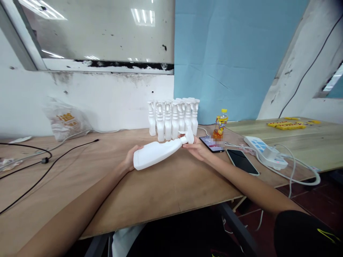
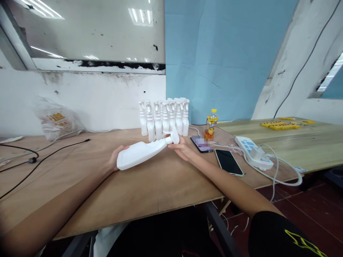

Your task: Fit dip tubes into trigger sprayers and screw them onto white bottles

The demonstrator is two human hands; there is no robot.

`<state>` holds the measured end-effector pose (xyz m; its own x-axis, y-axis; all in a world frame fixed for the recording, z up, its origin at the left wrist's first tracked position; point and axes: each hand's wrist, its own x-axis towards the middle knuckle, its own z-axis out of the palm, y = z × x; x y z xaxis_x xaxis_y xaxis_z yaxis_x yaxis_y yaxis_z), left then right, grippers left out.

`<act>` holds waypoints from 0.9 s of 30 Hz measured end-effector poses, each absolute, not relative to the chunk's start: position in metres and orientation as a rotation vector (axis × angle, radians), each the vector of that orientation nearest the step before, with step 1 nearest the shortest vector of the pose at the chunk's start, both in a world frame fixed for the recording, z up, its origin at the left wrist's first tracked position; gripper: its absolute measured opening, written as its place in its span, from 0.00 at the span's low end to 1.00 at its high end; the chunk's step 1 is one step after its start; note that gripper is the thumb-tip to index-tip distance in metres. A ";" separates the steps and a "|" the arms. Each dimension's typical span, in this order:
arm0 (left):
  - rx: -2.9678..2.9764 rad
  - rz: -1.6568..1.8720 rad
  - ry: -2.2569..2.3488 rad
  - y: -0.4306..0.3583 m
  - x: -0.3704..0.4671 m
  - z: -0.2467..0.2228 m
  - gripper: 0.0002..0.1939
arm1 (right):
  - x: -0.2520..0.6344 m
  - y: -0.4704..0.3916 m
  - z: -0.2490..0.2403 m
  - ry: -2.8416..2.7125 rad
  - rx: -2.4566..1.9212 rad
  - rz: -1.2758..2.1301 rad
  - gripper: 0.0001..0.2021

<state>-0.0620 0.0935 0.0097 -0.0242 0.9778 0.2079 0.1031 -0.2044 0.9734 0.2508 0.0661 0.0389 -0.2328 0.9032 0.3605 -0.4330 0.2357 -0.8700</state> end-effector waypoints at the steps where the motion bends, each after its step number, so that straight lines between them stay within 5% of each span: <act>1: 1.443 1.295 1.180 0.093 -0.062 0.010 0.24 | 0.250 0.067 0.037 -1.214 -0.497 1.393 0.24; 13: 1.893 1.195 1.269 0.079 -0.055 0.022 0.37 | 0.253 0.093 0.004 -1.028 -0.607 1.441 0.15; 20: 2.583 0.669 1.306 0.061 -0.046 0.030 0.52 | 0.253 0.091 0.005 -1.101 -0.588 1.503 0.18; 27: 2.144 0.484 0.960 0.078 -0.087 0.056 0.39 | 0.252 0.072 0.023 -1.234 -0.529 1.558 0.19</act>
<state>-0.0871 0.0783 0.0563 0.6509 0.7580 0.0421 0.4849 -0.4577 0.7452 0.2519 0.0720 0.0227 -0.3702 0.8963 0.2443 -0.4432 0.0607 -0.8944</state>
